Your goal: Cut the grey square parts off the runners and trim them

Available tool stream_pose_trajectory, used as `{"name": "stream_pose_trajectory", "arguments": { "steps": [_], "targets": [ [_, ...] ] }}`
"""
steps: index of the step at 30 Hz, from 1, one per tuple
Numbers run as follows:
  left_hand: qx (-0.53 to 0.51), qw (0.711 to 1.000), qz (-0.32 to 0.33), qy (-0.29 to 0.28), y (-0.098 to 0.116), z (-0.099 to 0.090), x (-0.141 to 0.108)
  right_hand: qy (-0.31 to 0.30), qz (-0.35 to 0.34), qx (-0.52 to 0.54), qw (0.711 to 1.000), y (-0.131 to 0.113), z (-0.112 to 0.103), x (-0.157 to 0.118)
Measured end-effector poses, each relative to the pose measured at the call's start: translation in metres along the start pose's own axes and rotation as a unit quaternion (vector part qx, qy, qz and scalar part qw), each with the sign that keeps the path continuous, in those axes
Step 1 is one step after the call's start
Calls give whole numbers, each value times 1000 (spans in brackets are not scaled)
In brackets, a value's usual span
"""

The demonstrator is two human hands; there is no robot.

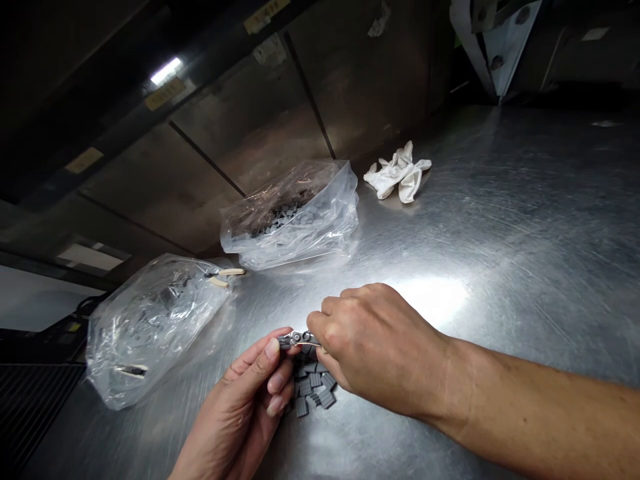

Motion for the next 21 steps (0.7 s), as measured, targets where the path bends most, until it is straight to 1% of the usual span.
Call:
{"name": "stream_pose_trajectory", "arguments": {
  "steps": [7,11,17,21],
  "targets": [
    [-2,1000,1,0,0,1,-1,-12,6,3,1000,0,0,-1],
    [-4,1000,4,-3,0,0,-1,-8,6,5,1000,0,0,0],
    [-1,1000,6,-2,0,0,-2,16,0,8,1000,-1,0,-2],
    [-4,1000,-1,-1,0,1,0,50,28,20,998,7,-6,2]
  ]
}}
Point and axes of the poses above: each hand's wrist, its own x-axis towards the middle knuckle, its own z-axis out of the palm, y = z × x, the point moved 2 cm from there along x, towards the middle knuckle, and after that the axes turned 3 degrees about -y, right-handed, at the moved point
